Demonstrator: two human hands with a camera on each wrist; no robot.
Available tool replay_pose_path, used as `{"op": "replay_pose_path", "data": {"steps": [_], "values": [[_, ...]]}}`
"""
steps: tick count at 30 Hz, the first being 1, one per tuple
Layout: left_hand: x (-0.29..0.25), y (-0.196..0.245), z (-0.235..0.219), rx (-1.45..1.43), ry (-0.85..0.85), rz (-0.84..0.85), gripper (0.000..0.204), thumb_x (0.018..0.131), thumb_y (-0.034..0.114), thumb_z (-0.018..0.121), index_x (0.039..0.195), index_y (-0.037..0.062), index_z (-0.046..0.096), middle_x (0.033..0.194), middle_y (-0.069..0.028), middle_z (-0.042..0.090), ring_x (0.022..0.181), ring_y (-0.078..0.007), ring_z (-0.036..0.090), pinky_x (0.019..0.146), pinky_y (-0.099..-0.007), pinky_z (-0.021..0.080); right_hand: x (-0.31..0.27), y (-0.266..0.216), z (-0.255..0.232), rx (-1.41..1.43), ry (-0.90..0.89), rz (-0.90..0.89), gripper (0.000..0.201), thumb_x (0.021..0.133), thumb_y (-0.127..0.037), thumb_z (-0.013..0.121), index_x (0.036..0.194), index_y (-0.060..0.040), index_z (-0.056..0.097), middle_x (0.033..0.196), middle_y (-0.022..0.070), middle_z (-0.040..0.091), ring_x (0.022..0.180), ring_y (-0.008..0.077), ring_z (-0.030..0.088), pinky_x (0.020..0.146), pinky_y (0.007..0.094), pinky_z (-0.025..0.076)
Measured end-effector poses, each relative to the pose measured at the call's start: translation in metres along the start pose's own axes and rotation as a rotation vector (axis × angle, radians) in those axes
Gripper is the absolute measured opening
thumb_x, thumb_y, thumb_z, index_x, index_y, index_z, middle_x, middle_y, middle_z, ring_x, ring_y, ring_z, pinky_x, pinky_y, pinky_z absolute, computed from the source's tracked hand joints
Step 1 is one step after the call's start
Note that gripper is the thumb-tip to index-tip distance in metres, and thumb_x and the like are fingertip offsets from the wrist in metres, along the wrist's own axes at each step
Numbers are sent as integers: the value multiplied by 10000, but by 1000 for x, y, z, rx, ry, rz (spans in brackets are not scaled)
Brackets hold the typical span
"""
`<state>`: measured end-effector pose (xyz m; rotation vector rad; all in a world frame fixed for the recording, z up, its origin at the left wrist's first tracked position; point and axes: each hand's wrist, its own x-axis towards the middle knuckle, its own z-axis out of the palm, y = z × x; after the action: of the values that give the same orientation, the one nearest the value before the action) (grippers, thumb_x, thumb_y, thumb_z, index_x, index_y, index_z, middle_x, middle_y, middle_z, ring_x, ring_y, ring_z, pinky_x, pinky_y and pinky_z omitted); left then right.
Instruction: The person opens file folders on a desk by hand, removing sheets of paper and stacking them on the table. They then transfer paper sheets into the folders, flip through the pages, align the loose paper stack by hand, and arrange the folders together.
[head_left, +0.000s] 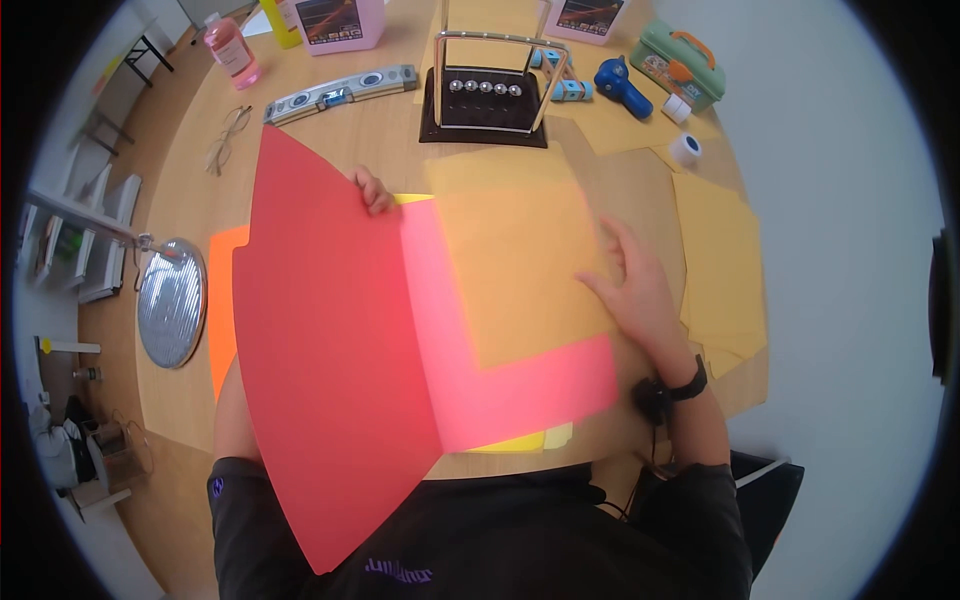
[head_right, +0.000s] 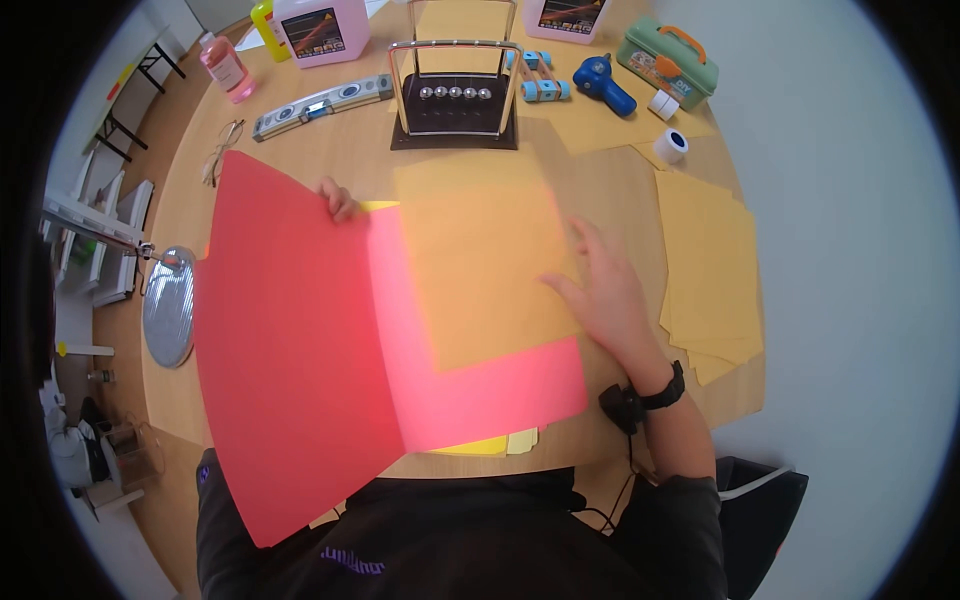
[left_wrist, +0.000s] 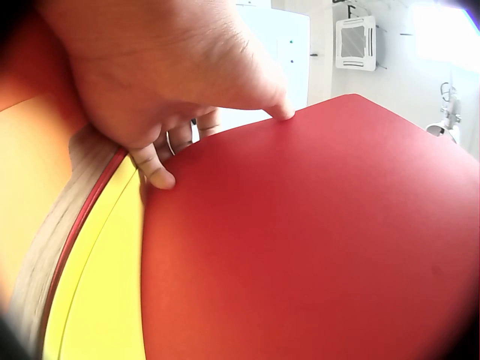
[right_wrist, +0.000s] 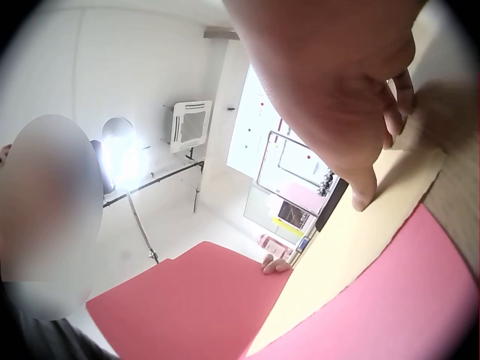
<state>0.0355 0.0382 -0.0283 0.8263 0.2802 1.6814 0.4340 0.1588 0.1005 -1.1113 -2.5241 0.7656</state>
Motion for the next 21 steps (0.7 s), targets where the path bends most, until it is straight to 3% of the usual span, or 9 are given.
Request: {"op": "replay_pose_path", "data": {"steps": [2,5,7,12,14,18,20,21], "values": [[0,4,3,-12,-11,-4,337,1083,374,492,965,59,505,848,-62,537,811,-247,543,746,-444,522,2,17,9,-48,143,-131,715,862,-314,795,1427,3,492,1166,197,597,1011,360,619,907,423,507],[2,10,9,-22,-54,-150,310,1063,340,541,964,48,518,880,-64,553,899,-229,559,843,-444,541,-1,14,13,-46,159,-187,726,877,-338,777,1434,22,480,1249,231,552,1093,385,583,972,435,480],[1,0,-1,28,-30,-5,320,1095,351,468,976,57,517,853,-57,533,812,-230,535,775,-435,526,-7,-2,17,-130,160,-212,745,879,-349,774,1441,32,468,1249,234,550,1123,388,565,987,440,470],[5,3,0,28,-41,-9,320,1106,343,445,953,69,508,816,-36,506,792,-201,506,760,-409,504,-8,-7,13,-258,164,-249,811,854,-325,802,1473,40,427,1232,228,556,1156,387,539,1009,447,458],[3,4,6,67,-14,-23,322,1109,342,438,945,73,503,807,-30,497,787,-193,496,749,-401,495,-7,-15,4,6,42,-25,838,831,-246,833,1491,38,402,1282,218,564,1204,360,547,1036,448,451],[-1,-3,6,-28,50,11,311,1085,339,495,937,66,500,821,-49,508,809,-200,507,754,-413,507,5,24,8,280,101,-81,794,845,-123,811,1513,-17,397,1324,185,590,1217,278,585,1025,404,473],[-1,-2,6,-45,39,24,321,1063,347,539,936,54,507,831,-68,518,835,-211,520,776,-436,531,8,27,-8,660,-67,71,723,887,-38,734,1525,-66,394,1282,133,644,1172,196,626,978,337,499],[-1,-2,7,-26,30,11,316,1067,343,532,927,61,505,822,-61,513,819,-205,513,759,-419,517,10,28,-20,656,-55,65,723,887,-38,734,1525,-66,394,1282,133,644,1172,196,626,978,337,499]]}}
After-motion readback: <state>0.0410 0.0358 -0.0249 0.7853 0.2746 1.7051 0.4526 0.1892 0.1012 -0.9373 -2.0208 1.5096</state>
